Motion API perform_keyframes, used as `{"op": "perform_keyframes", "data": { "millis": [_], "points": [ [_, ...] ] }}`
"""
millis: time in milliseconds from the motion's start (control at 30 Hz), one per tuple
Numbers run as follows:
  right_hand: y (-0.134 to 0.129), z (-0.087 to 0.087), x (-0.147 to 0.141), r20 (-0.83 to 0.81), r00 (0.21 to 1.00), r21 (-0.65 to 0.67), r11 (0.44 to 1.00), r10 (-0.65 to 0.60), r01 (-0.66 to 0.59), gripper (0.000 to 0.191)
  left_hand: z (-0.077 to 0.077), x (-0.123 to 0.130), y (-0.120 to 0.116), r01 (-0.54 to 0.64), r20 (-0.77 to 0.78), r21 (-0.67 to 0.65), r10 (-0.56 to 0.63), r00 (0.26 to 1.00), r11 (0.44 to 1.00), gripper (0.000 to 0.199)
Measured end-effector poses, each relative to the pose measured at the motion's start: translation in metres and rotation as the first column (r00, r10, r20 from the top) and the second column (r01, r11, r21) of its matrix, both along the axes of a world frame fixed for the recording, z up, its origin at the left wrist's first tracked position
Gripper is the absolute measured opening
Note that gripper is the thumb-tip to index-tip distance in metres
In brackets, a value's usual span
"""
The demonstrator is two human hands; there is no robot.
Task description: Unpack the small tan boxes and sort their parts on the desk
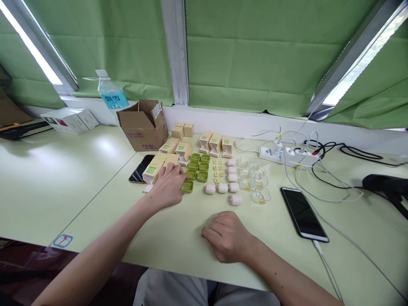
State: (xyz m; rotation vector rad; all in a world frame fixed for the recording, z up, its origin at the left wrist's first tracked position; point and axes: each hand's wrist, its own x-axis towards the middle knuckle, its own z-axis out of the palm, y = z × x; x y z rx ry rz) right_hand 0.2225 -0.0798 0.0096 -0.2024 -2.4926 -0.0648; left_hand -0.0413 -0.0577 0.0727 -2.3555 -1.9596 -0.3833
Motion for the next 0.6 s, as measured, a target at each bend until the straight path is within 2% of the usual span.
{"op": "perform_keyframes", "data": {
  "millis": [167,233,333,433,533,600],
  "points": [
    [0.000,0.002,0.000,-0.011,1.000,0.001,1.000,0.008,-0.008,0.010,0.003,-0.001,-0.002,-0.002,-0.082,-0.018,0.001,0.997,1.000,0.034],
    [-0.001,0.003,0.000,-0.005,1.000,0.000,1.000,0.006,-0.006,0.012,0.010,-0.004,-0.002,-0.001,-0.089,-0.008,0.001,0.996,1.000,0.040],
    [-0.002,0.004,0.000,-0.001,1.000,-0.008,1.000,0.018,-0.018,0.014,0.029,-0.013,0.009,-0.007,-0.051,0.027,0.008,0.999,1.000,0.045],
    [-0.003,0.006,-0.001,-0.014,0.999,-0.015,0.999,0.031,-0.031,0.014,0.052,-0.021,0.041,-0.075,-0.011,0.092,0.077,0.997,0.993,0.043],
    [-0.002,0.006,-0.001,-0.034,0.999,-0.015,0.999,0.029,-0.030,0.014,0.065,-0.028,0.095,-0.198,0.039,0.125,0.194,0.980,0.972,0.047],
    [0.000,0.007,0.000,-0.035,0.999,-0.017,1.000,0.022,-0.023,0.014,0.068,-0.031,0.134,-0.303,0.088,0.079,0.296,0.951,0.950,0.054]
  ]
}}
